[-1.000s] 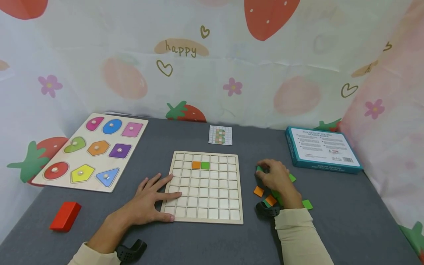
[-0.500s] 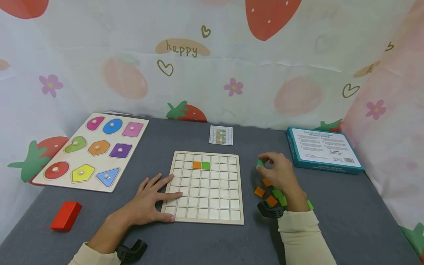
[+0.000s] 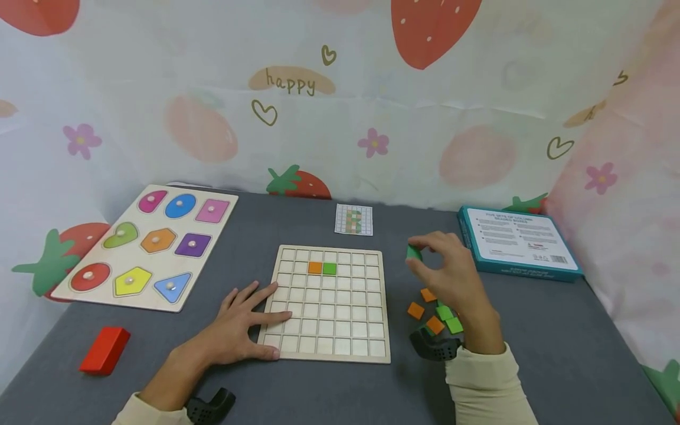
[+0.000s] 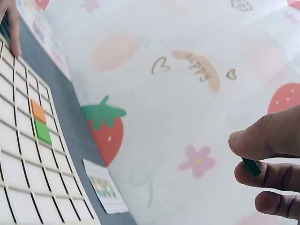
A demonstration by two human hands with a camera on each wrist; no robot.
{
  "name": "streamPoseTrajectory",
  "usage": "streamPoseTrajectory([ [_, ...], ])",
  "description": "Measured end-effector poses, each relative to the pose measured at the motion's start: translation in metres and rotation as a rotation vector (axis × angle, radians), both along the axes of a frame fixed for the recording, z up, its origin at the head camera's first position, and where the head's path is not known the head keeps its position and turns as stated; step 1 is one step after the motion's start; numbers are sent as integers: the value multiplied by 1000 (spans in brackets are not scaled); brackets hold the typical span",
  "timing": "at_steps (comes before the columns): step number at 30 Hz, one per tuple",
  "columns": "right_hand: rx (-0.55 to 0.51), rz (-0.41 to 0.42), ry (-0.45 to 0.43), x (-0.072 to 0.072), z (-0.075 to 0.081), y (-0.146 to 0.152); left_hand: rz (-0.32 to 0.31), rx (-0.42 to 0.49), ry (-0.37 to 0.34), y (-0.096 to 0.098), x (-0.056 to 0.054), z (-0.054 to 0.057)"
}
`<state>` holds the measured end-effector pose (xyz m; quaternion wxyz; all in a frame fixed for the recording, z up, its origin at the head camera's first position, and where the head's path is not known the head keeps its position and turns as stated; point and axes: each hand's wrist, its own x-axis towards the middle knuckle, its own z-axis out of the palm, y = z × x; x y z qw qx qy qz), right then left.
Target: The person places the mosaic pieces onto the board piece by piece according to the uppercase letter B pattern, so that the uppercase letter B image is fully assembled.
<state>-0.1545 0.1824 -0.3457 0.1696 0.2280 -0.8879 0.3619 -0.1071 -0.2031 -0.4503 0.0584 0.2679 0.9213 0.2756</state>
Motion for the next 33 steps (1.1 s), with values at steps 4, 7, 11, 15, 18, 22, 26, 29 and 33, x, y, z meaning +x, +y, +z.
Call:
streamPoseTrajectory([
  [4, -39, 48, 31, 2, 4, -13, 2, 8, 2, -1, 0, 0],
  [7, -41, 63, 54, 1, 5, -21, -1, 10, 0, 0, 1, 0],
  [11, -54, 75, 70, -1, 7, -30, -2, 8, 3, 1, 0, 1],
  [15, -72, 83, 47, -3, 8, -39, 0, 3, 5, 1, 0, 1],
  [18, -88, 84, 19, -5, 7, -47, 0, 1, 7, 1, -1, 1],
  [22, -103, 82, -14, -9, 2, -55, 0, 6, 7, 1, 0, 2],
  [26, -114, 73, -39, -13, -5, -63, -3, 6, -1, 2, 0, 2],
  [29, -127, 71, -42, -17, -12, -69, -4, 6, 1, 1, 1, 2],
  [33, -142, 64, -44, -24, -26, -75, -6, 5, 11, 1, 1, 1],
])
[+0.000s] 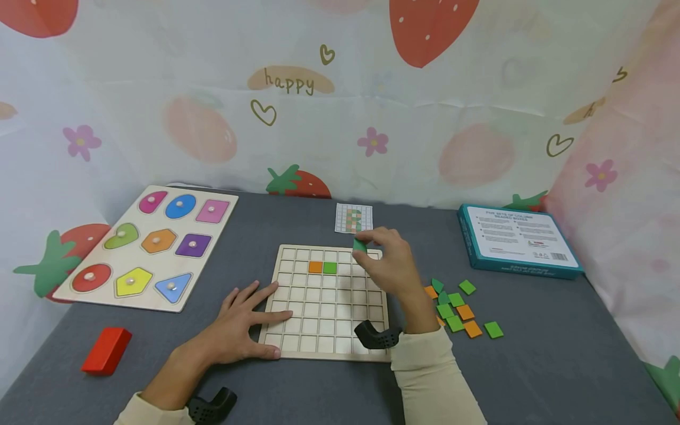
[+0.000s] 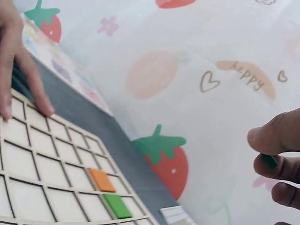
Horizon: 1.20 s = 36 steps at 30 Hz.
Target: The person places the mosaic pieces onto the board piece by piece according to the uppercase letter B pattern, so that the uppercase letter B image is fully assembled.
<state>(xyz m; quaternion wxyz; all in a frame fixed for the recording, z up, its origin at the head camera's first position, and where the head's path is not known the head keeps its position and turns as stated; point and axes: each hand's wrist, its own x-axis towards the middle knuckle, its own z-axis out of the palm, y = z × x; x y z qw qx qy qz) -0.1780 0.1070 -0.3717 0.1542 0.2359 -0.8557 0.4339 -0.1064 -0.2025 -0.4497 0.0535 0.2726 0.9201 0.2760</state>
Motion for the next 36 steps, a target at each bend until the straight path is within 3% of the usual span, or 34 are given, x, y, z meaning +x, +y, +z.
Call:
streamPoseTrajectory([
  [10, -9, -16, -64, -14, -30, -11, -3, 0, 6, -1, -1, -2],
  [24, 23, -6, -288, -22, -58, -13, 8, -9, -11, 0, 0, -1],
  [36, 95, -2, -232, -28, -68, -18, 8, -7, -3, 0, 0, 0],
])
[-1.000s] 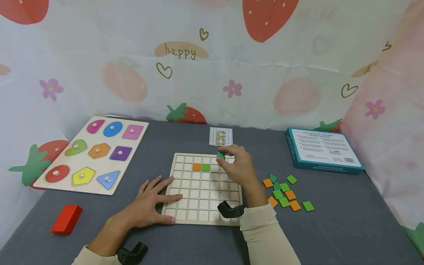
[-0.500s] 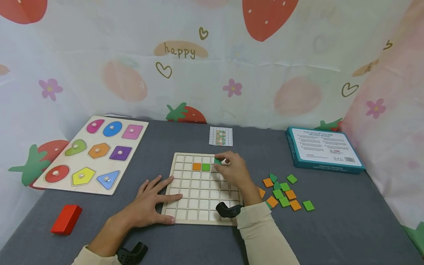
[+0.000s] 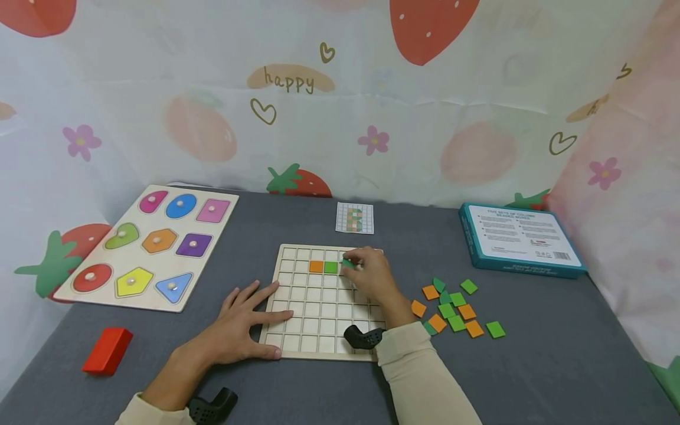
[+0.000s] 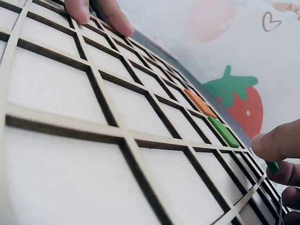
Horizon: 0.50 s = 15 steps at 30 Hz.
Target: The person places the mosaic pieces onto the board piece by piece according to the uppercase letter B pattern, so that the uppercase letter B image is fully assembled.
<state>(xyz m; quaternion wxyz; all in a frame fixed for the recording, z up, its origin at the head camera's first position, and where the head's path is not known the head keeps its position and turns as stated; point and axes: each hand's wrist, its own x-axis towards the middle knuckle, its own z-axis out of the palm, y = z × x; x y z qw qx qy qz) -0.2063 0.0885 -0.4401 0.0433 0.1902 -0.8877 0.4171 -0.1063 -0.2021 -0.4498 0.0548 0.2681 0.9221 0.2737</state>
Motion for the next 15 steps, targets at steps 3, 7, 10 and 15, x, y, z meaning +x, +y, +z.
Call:
streamPoseTrajectory([
  [3, 21, 3, -10, -1, -2, -1, 1, 2, 0, 0, 0, 0],
  [7, 38, -16, -49, -1, -2, -2, 1, 0, 1, 0, 0, -1],
  [10, 71, -33, -57, -1, -2, -3, 0, -3, 3, 0, 0, -1],
  [15, 127, -52, -77, 0, -3, -5, 2, 0, 3, 0, 0, -1],
])
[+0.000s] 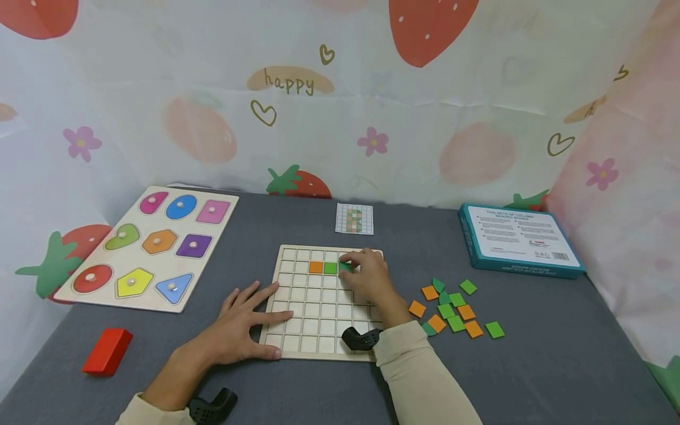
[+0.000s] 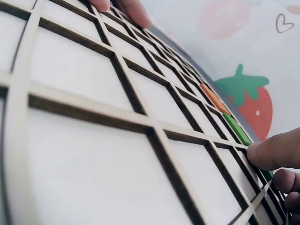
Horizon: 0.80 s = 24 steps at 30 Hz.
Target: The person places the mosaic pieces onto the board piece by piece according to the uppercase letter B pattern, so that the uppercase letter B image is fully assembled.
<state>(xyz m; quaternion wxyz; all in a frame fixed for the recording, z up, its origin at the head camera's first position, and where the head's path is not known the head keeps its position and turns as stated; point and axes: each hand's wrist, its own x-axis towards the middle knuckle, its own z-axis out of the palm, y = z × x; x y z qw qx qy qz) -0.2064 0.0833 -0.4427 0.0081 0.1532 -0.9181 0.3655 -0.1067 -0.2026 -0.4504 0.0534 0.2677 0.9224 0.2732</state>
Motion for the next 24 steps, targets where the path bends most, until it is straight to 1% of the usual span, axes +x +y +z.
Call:
streamPoseTrajectory([
  [8, 34, -8, 3, 2, 1, -1, -1, 4, 0, 0, 0, 0],
  [12, 26, -3, 0, 2, 2, -1, -1, 3, 1, 0, -1, -1],
  [14, 3, 4, -10, 3, 3, 1, -3, 2, -4, 0, -1, -2],
  [18, -40, 32, 0, 5, 10, 7, -6, -2, -13, 0, -2, -2],
  [24, -99, 64, 13, 11, 27, 19, -6, 5, -12, -1, -1, 0],
])
